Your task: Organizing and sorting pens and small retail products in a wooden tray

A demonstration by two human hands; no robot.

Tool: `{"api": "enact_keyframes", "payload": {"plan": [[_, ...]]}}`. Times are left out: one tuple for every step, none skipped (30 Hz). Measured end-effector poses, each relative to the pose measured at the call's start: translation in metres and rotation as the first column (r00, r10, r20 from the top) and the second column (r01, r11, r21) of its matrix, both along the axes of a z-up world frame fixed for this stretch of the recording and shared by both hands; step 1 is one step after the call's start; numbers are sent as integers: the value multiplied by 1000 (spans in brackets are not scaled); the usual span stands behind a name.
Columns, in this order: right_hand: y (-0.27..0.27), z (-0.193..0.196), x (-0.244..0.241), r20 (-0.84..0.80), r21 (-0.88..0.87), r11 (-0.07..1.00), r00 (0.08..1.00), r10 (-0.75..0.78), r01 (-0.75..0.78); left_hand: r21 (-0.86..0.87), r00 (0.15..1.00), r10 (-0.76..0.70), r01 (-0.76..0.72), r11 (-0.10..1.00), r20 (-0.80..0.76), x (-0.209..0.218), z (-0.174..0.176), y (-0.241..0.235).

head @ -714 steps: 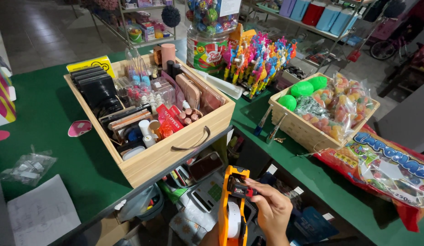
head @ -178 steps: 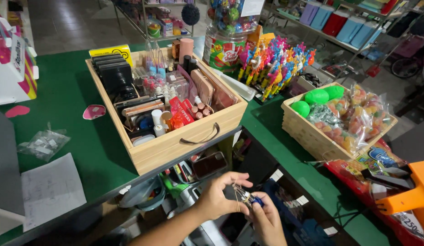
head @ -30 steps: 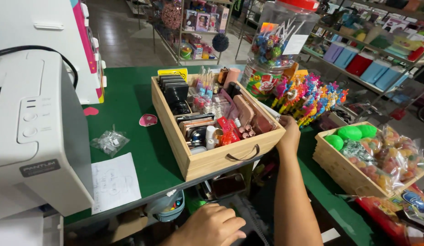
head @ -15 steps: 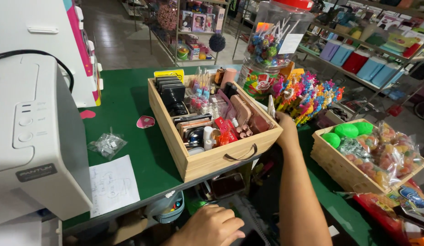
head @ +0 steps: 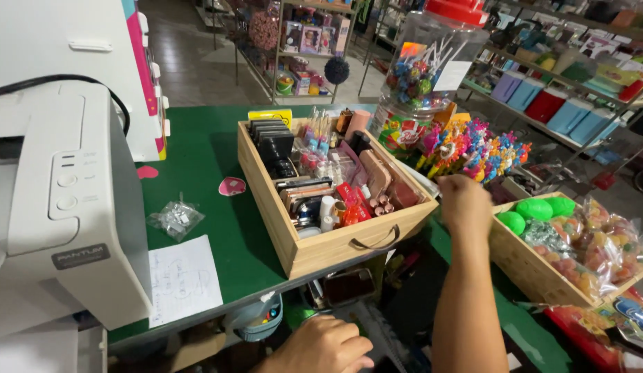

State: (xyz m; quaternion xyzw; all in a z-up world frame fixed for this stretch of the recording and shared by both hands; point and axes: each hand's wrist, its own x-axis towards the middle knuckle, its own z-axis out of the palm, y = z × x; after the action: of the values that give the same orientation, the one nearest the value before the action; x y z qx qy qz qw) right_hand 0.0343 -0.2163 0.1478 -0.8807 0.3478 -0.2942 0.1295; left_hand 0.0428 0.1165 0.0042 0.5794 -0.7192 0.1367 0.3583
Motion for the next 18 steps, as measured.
{"api": "enact_keyframes", "payload": {"plan": [[13, 11, -10, 73, -157, 974, 986, -151, 161, 27, 999, -25, 26, 999, -26, 1, 0, 0], [35, 21, -18, 71, -159, 975, 986, -149, 158, 25, 999, -23, 24, 999, -28, 1, -1, -1], [56, 30, -25, 209, -170, 985, 975, 71, -36, 18, 1000, -15, 16, 1000, -9, 1, -3, -2], [78, 40, -33, 343, -208, 953, 896, 282, -220, 13, 1000, -9, 9, 1000, 16, 3, -4, -3], [92, 49, -31, 346, -209, 953, 895, 283, -221, 13, 1000, -8, 8, 1000, 19, 4, -3, -5], [107, 56, -31, 194, -258, 868, 857, 478, -425, -2, 998, 6, -6, 1000, 57, 3, -3, -6], [123, 63, -32, 35, -271, 741, 764, 645, -614, -19, 995, 21, -19, 1000, 95, 3, -2, -6], [122, 65, -27, 34, -270, 742, 764, 644, -613, -19, 995, 20, -18, 1000, 94, 3, -2, -5], [121, 67, -23, -136, -229, 687, 721, 679, -690, 9, 998, -3, 2, 1000, 68, 4, -2, -3], [121, 70, -18, -300, -175, 627, 648, 700, -759, 34, 999, -20, 19, 999, 42, 4, -2, -2], [120, 73, -14, -302, -176, 624, 645, 702, -762, 31, 999, -17, 15, 999, 41, 5, -5, -2], [119, 76, -11, -341, 10, 747, 700, 627, -665, 28, 999, 0, -1, 1000, 32, 6, -8, -1], [118, 79, -7, -397, 186, 833, 736, 549, -521, 25, 1000, 17, -17, 1000, 23, 7, -11, -1], [114, 79, -5, -397, 185, 831, 734, 551, -524, 23, 1000, 21, -21, 1000, 23, 8, -11, 0], [110, 79, -4, -344, 258, 795, 717, 607, -549, 18, 999, 28, -28, 999, 25, 8, -11, 0], [105, 79, -5, -284, 330, 752, 700, 655, -570, 15, 999, 31, -32, 999, 27, 8, -11, 1], [105, 78, -6, -284, 331, 752, 699, 656, -570, 16, 999, 32, -32, 999, 26, 8, -11, 2], [104, 79, -7, -205, 317, 715, 691, 693, -623, -3, 1000, 27, -27, 1000, 12, 9, -10, 2]]}}
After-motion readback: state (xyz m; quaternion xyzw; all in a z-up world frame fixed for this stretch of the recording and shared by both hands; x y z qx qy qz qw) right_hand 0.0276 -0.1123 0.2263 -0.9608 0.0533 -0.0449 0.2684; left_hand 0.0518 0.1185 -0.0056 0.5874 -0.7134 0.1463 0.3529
